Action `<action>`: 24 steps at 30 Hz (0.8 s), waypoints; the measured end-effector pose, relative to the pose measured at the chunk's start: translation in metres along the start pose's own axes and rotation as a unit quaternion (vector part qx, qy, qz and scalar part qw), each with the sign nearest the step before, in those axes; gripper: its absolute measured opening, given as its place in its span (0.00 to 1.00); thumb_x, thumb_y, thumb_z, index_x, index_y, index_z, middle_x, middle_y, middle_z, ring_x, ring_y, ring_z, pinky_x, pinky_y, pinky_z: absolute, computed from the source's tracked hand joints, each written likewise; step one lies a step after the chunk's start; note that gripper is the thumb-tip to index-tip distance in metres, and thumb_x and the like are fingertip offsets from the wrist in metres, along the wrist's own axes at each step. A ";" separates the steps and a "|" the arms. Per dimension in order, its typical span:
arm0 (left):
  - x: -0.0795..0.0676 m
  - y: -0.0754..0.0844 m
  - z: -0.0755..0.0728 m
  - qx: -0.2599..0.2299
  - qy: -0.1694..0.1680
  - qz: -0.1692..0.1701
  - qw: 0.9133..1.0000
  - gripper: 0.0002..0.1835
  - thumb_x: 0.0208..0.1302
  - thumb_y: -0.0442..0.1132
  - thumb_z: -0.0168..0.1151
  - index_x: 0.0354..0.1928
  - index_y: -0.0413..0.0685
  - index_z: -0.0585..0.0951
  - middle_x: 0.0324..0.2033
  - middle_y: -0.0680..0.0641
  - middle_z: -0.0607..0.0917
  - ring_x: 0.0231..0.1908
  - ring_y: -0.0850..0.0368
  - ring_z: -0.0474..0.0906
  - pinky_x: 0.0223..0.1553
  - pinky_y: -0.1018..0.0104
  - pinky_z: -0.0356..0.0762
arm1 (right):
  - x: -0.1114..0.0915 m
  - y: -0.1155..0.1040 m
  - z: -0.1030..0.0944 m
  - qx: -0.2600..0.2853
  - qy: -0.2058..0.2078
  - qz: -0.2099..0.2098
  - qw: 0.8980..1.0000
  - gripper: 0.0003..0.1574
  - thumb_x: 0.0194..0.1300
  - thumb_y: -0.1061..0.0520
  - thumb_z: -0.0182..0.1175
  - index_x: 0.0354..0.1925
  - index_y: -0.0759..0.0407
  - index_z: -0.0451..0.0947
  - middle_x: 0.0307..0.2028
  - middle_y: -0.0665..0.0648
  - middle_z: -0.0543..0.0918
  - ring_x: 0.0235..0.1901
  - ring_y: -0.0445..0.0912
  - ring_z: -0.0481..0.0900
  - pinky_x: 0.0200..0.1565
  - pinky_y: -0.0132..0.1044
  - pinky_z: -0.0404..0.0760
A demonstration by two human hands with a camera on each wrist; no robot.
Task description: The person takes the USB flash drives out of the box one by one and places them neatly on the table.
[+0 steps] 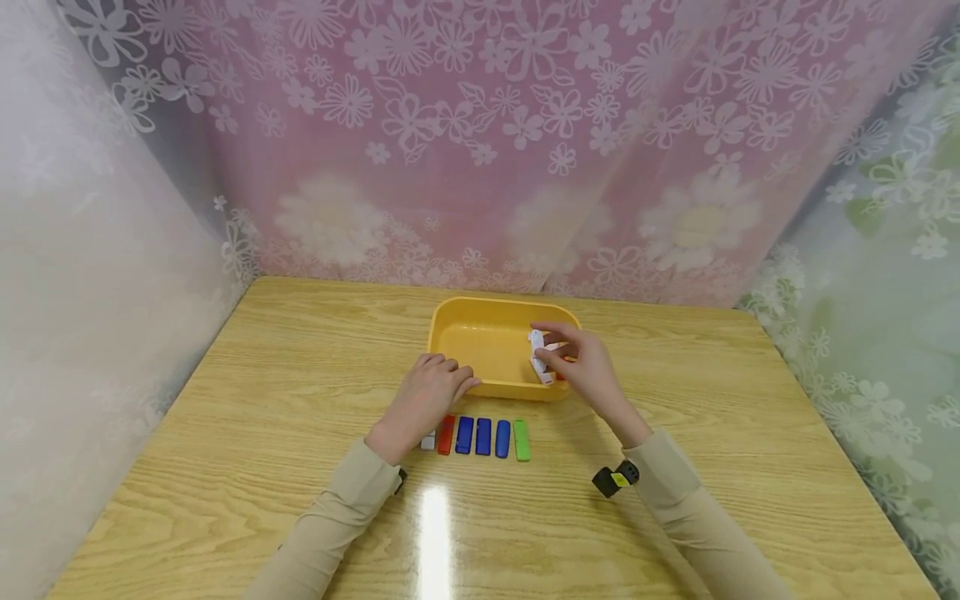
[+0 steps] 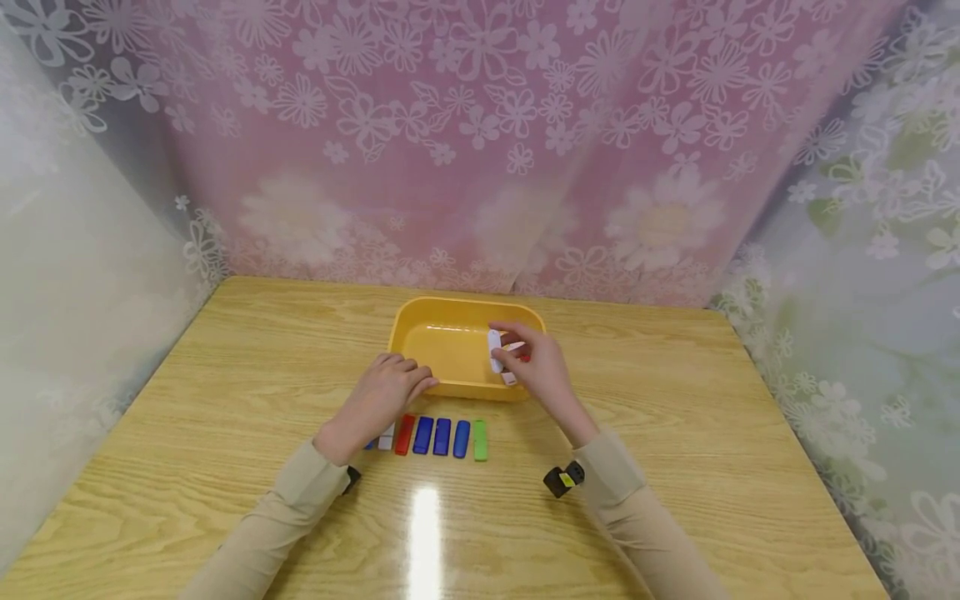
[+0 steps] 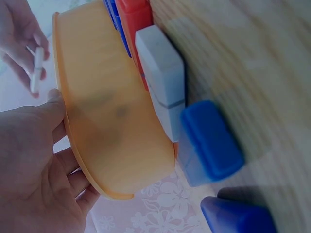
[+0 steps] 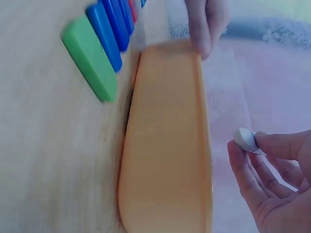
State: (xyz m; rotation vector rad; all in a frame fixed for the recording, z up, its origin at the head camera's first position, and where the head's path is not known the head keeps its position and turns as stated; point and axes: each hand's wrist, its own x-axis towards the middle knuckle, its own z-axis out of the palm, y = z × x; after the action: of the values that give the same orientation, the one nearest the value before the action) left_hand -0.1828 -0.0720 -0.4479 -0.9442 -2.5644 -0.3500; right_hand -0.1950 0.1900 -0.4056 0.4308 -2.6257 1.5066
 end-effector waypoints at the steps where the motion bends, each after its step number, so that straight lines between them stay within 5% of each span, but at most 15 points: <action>1: 0.000 0.000 0.000 -0.001 0.001 0.000 1.000 0.15 0.76 0.49 0.55 0.35 0.50 0.85 0.30 0.50 0.86 0.34 0.52 0.79 0.51 0.55 0.77 | -0.005 -0.001 -0.001 0.006 -0.001 0.001 1.000 0.25 0.69 0.62 0.66 0.63 0.60 0.78 0.45 0.65 0.83 0.36 0.54 0.86 0.35 0.49 0.87; 6: 0.000 0.000 0.001 -0.005 0.003 -0.002 1.000 0.15 0.76 0.49 0.55 0.35 0.51 0.84 0.30 0.50 0.86 0.34 0.52 0.79 0.51 0.55 0.77 | -0.027 0.000 -0.005 0.023 0.001 0.007 1.000 0.25 0.68 0.63 0.66 0.62 0.62 0.78 0.46 0.66 0.82 0.36 0.51 0.86 0.37 0.44 0.88; 13: 0.000 -0.001 0.001 -0.003 0.002 0.001 1.000 0.15 0.77 0.48 0.55 0.35 0.50 0.84 0.30 0.50 0.86 0.34 0.52 0.79 0.51 0.55 0.77 | -0.055 0.007 -0.005 0.040 -0.021 0.031 0.998 0.25 0.66 0.64 0.68 0.60 0.62 0.79 0.45 0.66 0.82 0.34 0.50 0.87 0.37 0.49 0.87; 24: 0.000 -0.001 0.001 -0.003 -0.001 0.005 1.000 0.14 0.77 0.47 0.55 0.35 0.49 0.84 0.30 0.49 0.86 0.34 0.51 0.79 0.50 0.55 0.76 | -0.075 0.021 0.015 -0.055 -0.079 0.078 0.992 0.23 0.63 0.66 0.69 0.57 0.65 0.80 0.46 0.63 0.83 0.33 0.47 0.86 0.31 0.33 0.84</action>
State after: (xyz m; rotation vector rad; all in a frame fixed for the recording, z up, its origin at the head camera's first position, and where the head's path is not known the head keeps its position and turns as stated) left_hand -0.1840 -0.0721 -0.4492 -0.9600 -2.5600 -0.3543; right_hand -0.1279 0.2022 -0.4468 0.3575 -2.9112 1.4141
